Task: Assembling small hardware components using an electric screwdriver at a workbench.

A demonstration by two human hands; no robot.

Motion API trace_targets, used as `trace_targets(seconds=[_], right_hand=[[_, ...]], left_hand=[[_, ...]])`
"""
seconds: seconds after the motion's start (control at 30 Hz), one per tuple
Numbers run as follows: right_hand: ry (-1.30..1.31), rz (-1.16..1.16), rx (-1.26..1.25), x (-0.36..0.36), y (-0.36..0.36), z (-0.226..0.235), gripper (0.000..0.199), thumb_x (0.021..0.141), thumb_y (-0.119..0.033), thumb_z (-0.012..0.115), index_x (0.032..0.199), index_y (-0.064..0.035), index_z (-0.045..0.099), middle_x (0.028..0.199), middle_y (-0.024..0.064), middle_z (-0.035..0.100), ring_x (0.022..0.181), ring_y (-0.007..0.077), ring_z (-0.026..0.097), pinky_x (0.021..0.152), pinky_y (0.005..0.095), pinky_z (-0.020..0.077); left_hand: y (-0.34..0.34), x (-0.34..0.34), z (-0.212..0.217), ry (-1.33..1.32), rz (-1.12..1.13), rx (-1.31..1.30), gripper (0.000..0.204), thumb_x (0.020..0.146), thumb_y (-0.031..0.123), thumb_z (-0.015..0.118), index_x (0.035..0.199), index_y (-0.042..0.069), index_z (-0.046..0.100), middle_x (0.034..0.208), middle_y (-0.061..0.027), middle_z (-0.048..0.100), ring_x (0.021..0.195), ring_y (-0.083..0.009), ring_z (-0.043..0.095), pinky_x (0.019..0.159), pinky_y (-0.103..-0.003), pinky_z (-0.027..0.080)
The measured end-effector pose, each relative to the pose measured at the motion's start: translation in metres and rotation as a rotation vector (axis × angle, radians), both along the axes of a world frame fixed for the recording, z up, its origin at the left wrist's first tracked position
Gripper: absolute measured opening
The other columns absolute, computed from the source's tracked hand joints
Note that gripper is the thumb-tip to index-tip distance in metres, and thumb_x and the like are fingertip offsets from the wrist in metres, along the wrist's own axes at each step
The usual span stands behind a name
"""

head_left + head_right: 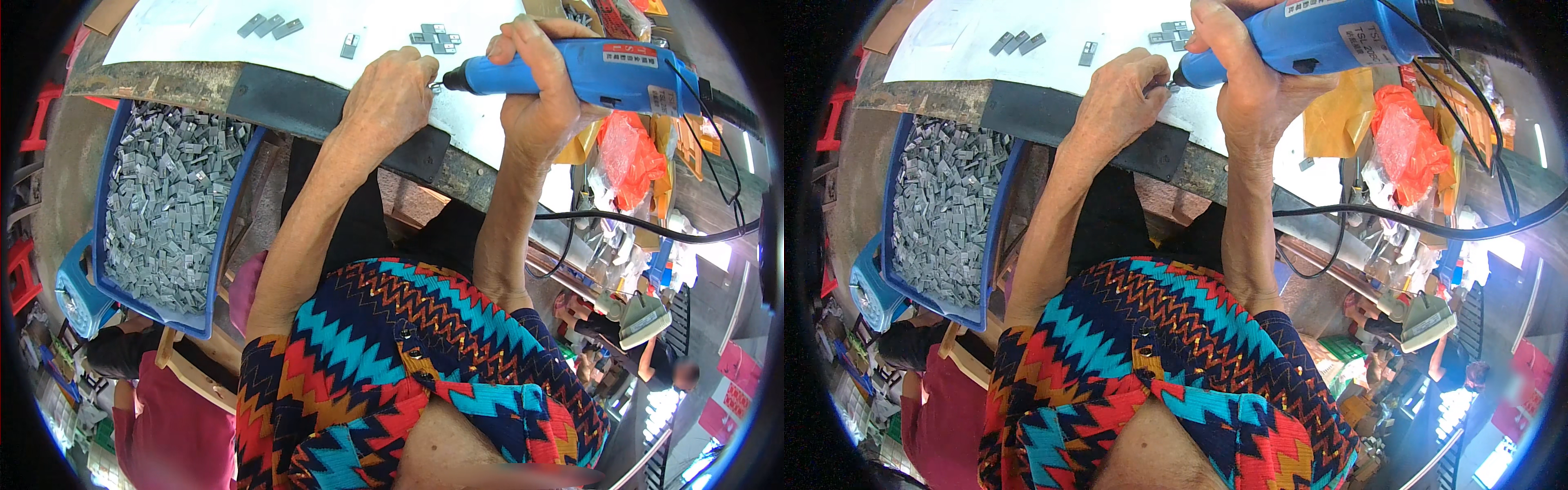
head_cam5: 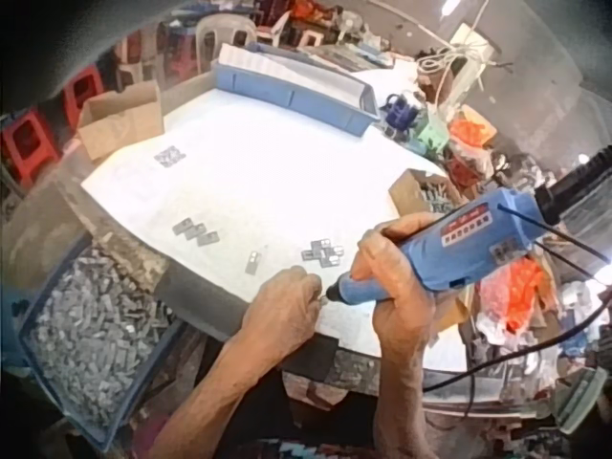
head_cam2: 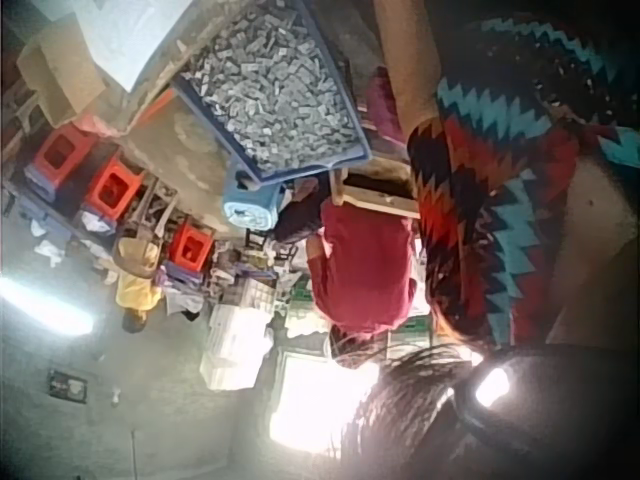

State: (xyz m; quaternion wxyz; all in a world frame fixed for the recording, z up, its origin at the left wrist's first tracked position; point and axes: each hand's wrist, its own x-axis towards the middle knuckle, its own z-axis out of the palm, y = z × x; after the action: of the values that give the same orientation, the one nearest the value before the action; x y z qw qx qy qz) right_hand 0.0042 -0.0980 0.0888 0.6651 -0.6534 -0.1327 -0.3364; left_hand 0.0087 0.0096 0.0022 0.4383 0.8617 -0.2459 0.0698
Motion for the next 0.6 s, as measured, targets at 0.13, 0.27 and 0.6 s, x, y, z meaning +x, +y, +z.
trace_targets(seconds=[0.13,0.27,0.6], right_hand=[[0.004,-0.003,0.035,-0.0005,0.0029,-0.0001,0.012,0.066,0.002,0.063,0.075,0.0047,0.056,0.057,0.0134,0.056,0.048,0.0198,0.058,0.051,0.0305,0.0488],[-0.005,0.02,-0.006,0.0,0.0006,0.0002,0.012,0.065,0.002,0.063,0.075,0.0045,0.056,0.057,0.0137,0.056,0.048,0.0199,0.058,0.05,0.0304,0.0487],[-0.004,0.009,-0.029,0.0003,0.0029,-0.0008,0.011,0.065,0.002,0.063,0.074,0.0046,0.056,0.057,0.0135,0.057,0.049,0.0195,0.058,0.051,0.0297,0.0488]], left_hand=[[0.0003,0.0003,0.0,0.003,-0.005,0.008,0.01,0.071,0.003,0.063,0.08,0.0,0.06,0.076,-0.0118,0.057,0.069,-0.0237,0.057,0.065,-0.034,0.045],[0.0004,-0.0005,0.0003,0.003,-0.009,-0.017,0.01,0.071,0.003,0.063,0.08,0.0,0.06,0.076,-0.0119,0.057,0.07,-0.024,0.057,0.065,-0.035,0.045],[0.0017,-0.0003,-0.001,-0.012,0.004,0.005,0.011,0.071,0.004,0.063,0.081,0.0,0.06,0.076,-0.0125,0.057,0.07,-0.0253,0.056,0.066,-0.035,0.045]])
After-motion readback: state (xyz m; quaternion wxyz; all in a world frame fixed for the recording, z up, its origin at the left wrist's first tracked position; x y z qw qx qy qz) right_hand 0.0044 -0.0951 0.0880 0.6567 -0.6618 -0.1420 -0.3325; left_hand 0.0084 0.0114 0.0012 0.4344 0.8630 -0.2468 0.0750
